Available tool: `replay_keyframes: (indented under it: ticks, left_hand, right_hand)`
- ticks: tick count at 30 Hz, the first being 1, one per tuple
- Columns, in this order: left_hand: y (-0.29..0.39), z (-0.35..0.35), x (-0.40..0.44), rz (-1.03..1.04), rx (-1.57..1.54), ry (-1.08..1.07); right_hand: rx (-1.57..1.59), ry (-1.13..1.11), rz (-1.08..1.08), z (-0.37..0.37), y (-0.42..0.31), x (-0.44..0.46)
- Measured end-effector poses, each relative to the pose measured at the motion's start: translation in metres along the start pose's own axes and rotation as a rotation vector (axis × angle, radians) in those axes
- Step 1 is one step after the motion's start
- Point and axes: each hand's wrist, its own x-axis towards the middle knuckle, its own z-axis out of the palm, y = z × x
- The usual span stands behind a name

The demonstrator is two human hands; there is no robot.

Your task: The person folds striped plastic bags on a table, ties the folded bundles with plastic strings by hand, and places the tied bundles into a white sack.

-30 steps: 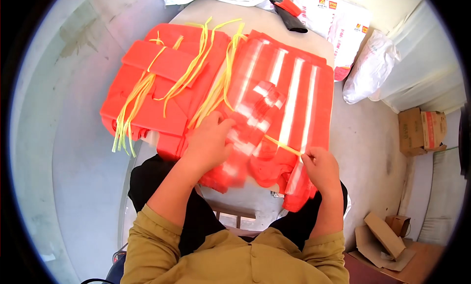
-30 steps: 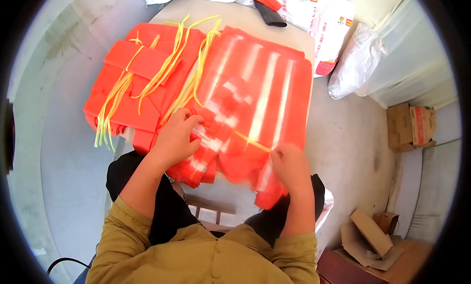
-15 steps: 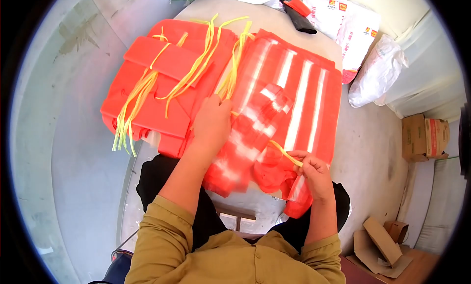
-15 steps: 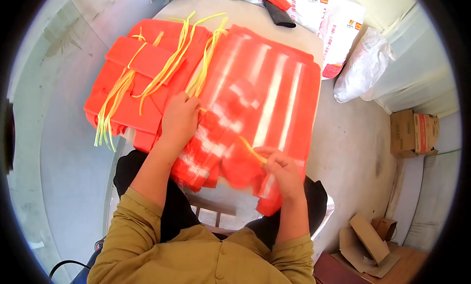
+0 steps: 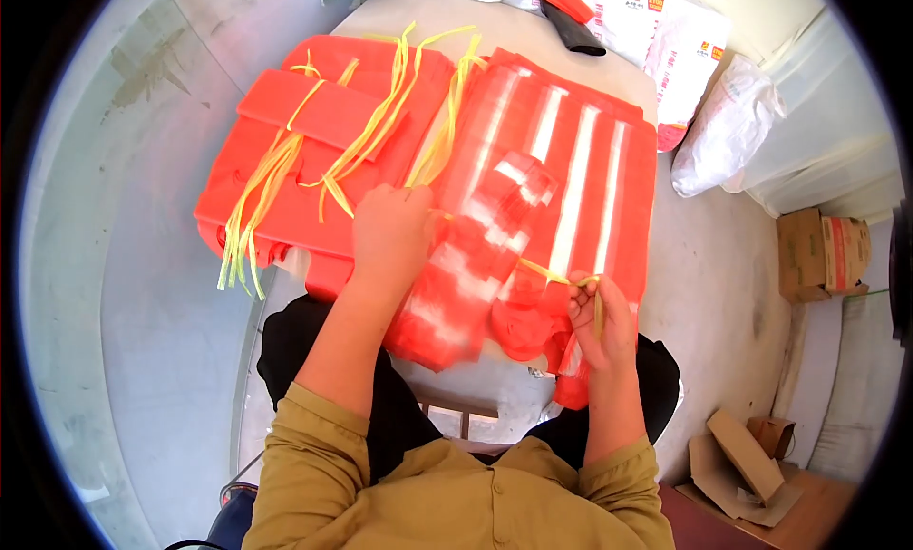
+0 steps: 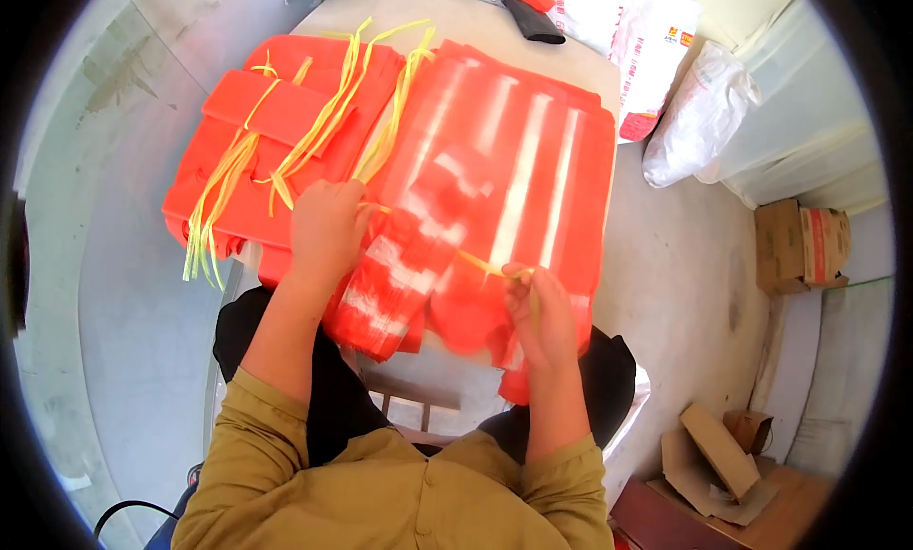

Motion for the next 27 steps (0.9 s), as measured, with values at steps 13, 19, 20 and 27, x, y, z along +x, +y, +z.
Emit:
replay_keyframes:
  ticks: [13,19,20,27]
  left_hand:
    - [-0.01,-0.033,-0.013,-0.249,-0.758,-0.383]
    - [-0.013,-0.029,-0.017,-0.312,-1.232,-0.507]
    - [-0.013,-0.026,-0.018,-0.304,-1.252,-0.505]
    - [-0.003,-0.017,-0.014,-0.259,-1.075,-0.4]
  right_hand:
    - [-0.616,0.007,-0.103,0.03,0.0,-0.013]
    - [-0.686,0.017,-0.106,0.032,0.019,-0.007]
    - [-0.664,0.019,-0.117,0.032,0.017,-0.007]
    - [-0.572,-0.002,-0.2,0.041,0.002,-0.01]
